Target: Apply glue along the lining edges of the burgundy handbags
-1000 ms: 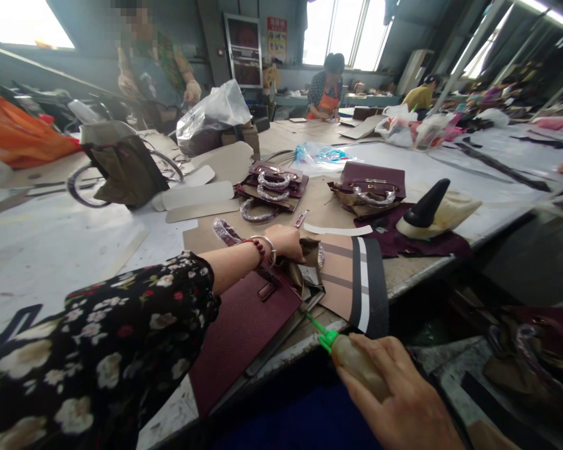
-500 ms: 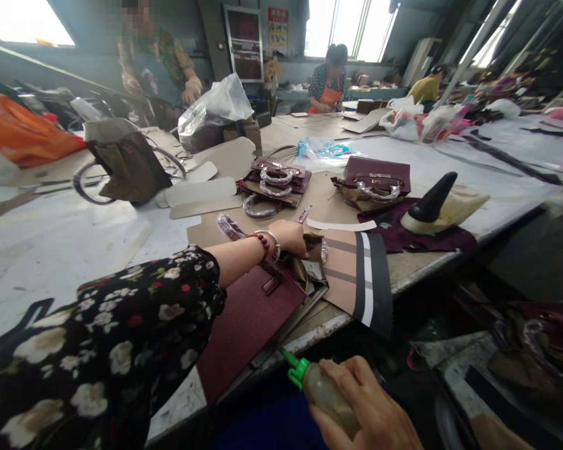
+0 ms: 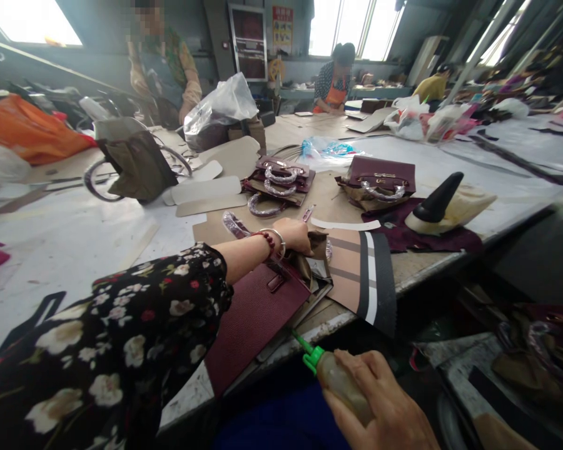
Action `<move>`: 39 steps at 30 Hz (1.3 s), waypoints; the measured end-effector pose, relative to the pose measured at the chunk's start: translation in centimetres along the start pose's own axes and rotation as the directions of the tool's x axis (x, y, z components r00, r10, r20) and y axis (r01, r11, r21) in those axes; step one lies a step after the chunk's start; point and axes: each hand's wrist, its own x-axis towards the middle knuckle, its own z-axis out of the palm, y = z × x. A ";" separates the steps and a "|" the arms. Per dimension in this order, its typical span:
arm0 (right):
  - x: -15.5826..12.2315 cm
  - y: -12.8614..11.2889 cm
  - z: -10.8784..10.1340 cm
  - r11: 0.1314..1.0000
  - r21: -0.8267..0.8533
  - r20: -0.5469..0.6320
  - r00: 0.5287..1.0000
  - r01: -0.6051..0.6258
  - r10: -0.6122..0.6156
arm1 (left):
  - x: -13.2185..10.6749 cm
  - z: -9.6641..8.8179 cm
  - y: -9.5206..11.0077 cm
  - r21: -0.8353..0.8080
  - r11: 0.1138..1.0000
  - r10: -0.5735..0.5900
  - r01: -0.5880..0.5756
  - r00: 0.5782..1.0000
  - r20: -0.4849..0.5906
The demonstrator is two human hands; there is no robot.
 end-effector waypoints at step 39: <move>3.1 -1.9 -0.4 0.977 0.030 -0.028 0.977 -0.210 0.211 | -8.5 -5.9 -3.7 -0.276 0.951 -0.254 0.140 0.863 -0.437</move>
